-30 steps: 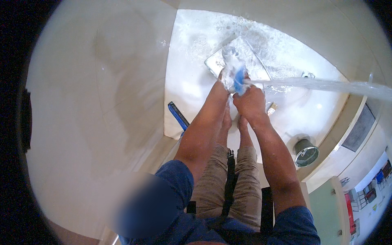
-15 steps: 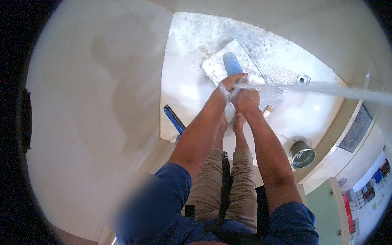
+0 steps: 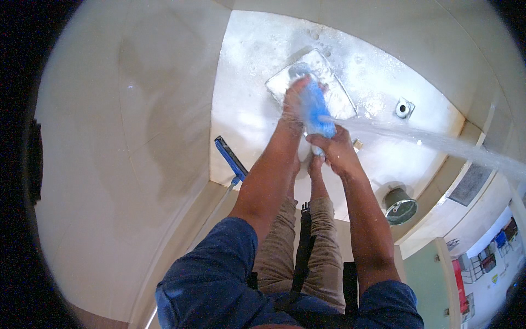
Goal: The person rinses a paint roller and a paintbrush under running water in a shower. They squeeze the roller cover repeatedly to remove paint residue and rinse the brush bristles.
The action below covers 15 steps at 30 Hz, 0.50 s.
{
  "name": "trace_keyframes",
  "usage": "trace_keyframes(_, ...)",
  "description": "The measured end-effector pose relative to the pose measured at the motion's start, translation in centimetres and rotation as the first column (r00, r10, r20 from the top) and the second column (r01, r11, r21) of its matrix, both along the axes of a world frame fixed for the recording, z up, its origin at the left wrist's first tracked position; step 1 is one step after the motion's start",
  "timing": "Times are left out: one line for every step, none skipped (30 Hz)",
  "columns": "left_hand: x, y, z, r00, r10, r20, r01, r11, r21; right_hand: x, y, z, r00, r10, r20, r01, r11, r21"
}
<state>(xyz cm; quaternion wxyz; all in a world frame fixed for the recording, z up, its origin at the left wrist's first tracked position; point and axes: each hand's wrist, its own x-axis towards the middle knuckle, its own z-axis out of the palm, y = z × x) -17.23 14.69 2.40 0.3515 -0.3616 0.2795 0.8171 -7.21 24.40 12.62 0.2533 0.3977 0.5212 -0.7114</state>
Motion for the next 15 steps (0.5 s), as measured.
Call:
trace_keyframes(-0.6, -0.8, -0.3, 0.997, 0.066, 0.036, -0.068, 0.996, 0.060, 0.3, -0.2, 0.3, 0.997, -0.063, 0.034, 0.065, 0.995, -0.071)
trace_keyframes(-1.0, -1.3, -0.5, 0.989, 0.131, 0.075, -0.139, 0.983, 0.117, 0.5, -0.3, 0.8, 0.987, -0.136, 0.081, 0.147, 0.975, -0.164)
trace_keyframes(-0.8, -0.8, -0.7, 0.991, 0.088, -0.105, -0.086, 0.996, 0.030, 0.7, -0.5, 1.4, 0.970, -0.202, 0.134, 0.231, 0.940, -0.250)
trace_keyframes(-1.0, -0.8, -0.6, 0.985, 0.122, -0.125, -0.118, 0.992, 0.040, 0.9, -0.5, 1.8, 0.959, -0.222, 0.176, 0.265, 0.923, -0.279)
trace_keyframes(-1.2, -0.8, -0.4, 0.978, 0.152, -0.144, -0.145, 0.988, 0.053, 1.3, -0.2, 2.1, 0.945, -0.245, 0.218, 0.304, 0.903, -0.303)
trace_keyframes(-1.5, -1.1, -0.2, 0.970, 0.181, -0.162, -0.173, 0.983, 0.067, 1.9, 0.1, 2.3, 0.928, -0.265, 0.261, 0.343, 0.882, -0.325)
trace_keyframes(-2.4, -2.0, -0.8, 0.962, 0.230, -0.146, -0.221, 0.973, 0.071, 3.1, 0.3, 2.3, 0.927, -0.235, 0.293, 0.340, 0.857, -0.388)
trace_keyframes(-3.4, -2.9, -0.9, 0.986, 0.162, -0.026, -0.161, 0.986, 0.034, 4.0, 0.1, 2.4, 0.951, -0.194, 0.241, 0.274, 0.890, -0.364)
trace_keyframes(-4.2, -3.1, -1.0, 0.999, 0.025, -0.045, -0.030, 0.992, -0.125, 4.7, -0.3, 2.5, 0.970, -0.149, 0.191, 0.207, 0.919, -0.336)
trace_keyframes(-4.9, -3.3, -0.5, 0.992, -0.122, -0.040, 0.106, 0.952, -0.286, 5.1, -0.8, 2.6, 0.984, -0.106, 0.142, 0.146, 0.940, -0.309)
trace_keyframes(-5.0, -3.5, -0.9, 0.993, -0.119, -0.022, 0.110, 0.963, -0.244, 5.1, -0.8, 2.6, 0.993, -0.073, 0.096, 0.097, 0.957, -0.272)
trace_keyframes(-5.0, -3.7, -1.2, 0.993, -0.117, -0.004, 0.113, 0.973, -0.201, 4.7, -0.4, 2.6, 0.996, 0.008, 0.086, 0.010, 0.979, -0.206)
trace_keyframes(-4.9, -4.1, -1.4, 0.993, -0.119, 0.011, 0.120, 0.980, -0.161, 3.6, -0.1, 2.8, 0.993, 0.085, 0.078, -0.073, 0.987, -0.141)
trace_keyframes(-4.7, -4.2, -2.0, 0.989, -0.150, 0.019, 0.151, 0.975, -0.161, 2.4, 0.3, 2.6, 0.984, 0.167, 0.065, -0.162, 0.984, -0.072)
trace_keyframes(-4.1, -4.0, -2.5, 0.983, -0.180, 0.027, 0.182, 0.970, -0.161, 2.2, 0.6, 1.2, 0.961, 0.266, 0.077, -0.264, 0.964, -0.037)
